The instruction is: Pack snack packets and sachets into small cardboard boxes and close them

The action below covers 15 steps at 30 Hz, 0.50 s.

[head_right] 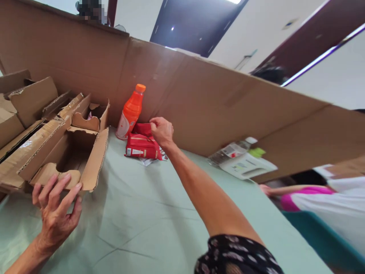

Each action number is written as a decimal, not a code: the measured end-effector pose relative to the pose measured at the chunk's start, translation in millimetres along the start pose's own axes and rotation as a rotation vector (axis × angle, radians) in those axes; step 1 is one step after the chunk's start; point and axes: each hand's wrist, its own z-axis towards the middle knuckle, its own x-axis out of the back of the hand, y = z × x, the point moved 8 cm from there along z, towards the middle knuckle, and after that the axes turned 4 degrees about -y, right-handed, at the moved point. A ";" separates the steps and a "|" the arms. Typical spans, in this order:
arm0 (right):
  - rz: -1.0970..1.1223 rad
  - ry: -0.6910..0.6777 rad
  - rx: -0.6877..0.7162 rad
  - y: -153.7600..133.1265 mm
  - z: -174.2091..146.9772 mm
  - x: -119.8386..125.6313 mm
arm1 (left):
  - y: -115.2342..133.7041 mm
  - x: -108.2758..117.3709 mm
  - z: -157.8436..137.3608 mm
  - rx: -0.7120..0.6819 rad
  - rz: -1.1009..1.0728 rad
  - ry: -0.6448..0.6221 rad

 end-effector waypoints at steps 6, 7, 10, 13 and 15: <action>0.284 0.004 0.498 -148.1 7.4 -12.4 | 1.0 0.5 -0.4 0.018 -0.007 -0.016; 0.276 -0.034 0.541 -171.5 10.9 -19.3 | 1.3 0.7 -0.3 0.021 -0.008 -0.018; 0.177 -0.248 0.626 -229.1 25.6 -51.7 | 1.5 1.1 -0.5 0.031 -0.018 -0.019; 0.025 -0.548 0.671 -260.3 38.3 -94.7 | 1.4 1.2 -1.3 0.037 -0.023 -0.018; -0.035 -0.687 0.674 -268.3 44.0 -119.0 | 1.1 0.7 -2.2 0.039 -0.031 -0.022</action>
